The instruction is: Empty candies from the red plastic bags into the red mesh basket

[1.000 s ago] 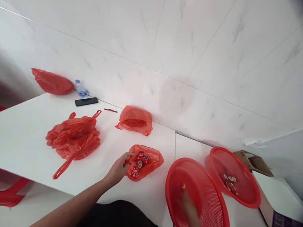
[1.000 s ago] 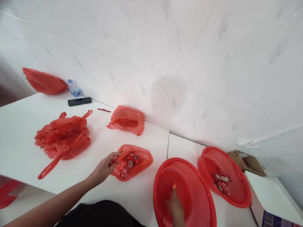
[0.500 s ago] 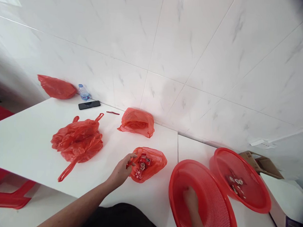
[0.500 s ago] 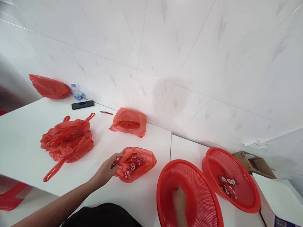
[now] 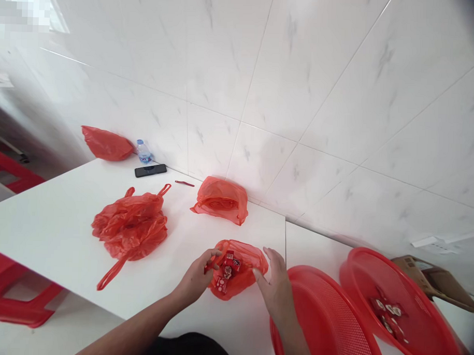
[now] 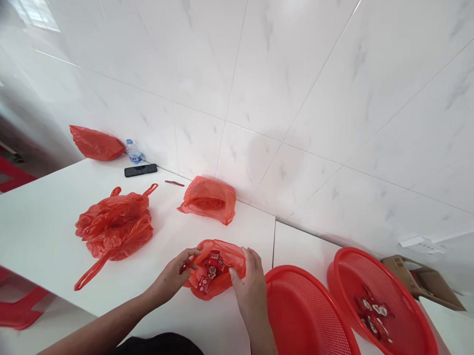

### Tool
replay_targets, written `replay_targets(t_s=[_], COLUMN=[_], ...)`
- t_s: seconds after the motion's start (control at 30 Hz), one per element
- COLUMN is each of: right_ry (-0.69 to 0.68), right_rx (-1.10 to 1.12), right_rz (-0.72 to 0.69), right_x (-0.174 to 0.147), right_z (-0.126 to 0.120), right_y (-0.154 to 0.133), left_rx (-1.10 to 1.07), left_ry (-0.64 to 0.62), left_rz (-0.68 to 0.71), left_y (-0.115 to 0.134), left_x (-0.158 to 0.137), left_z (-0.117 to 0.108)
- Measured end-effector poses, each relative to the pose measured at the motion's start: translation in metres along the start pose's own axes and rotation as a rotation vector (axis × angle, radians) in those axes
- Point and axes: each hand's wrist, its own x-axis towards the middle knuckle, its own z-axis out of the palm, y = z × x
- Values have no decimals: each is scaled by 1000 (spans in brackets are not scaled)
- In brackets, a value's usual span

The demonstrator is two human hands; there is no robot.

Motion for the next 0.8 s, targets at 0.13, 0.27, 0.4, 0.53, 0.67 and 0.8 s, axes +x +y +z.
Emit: replay_targets(t_s=[0.13,0.27,0.4,0.53,0.67,0.8], right_ry=[-75,-71,95,460,248,81], right_rx=[-244,-326,28,664,1083,1367], right_rz=[-63,-64,155,390,387,292], right_x=[5,5,17,29,32,29], right_z=[18,25,-3,-40,-43,-27], right_y=[38,52,40,15,-22,-45], left_rx=[7,74,108,7,16,160], left_ry=[-13,8,103,229,282,269], left_rz=[-22,-22,63,124,159,227], left_y=[-6,3,23,38,40,47], left_x=[0,7,31,62,68,47], left_z=[0,-3,-28,-64,-66,-47])
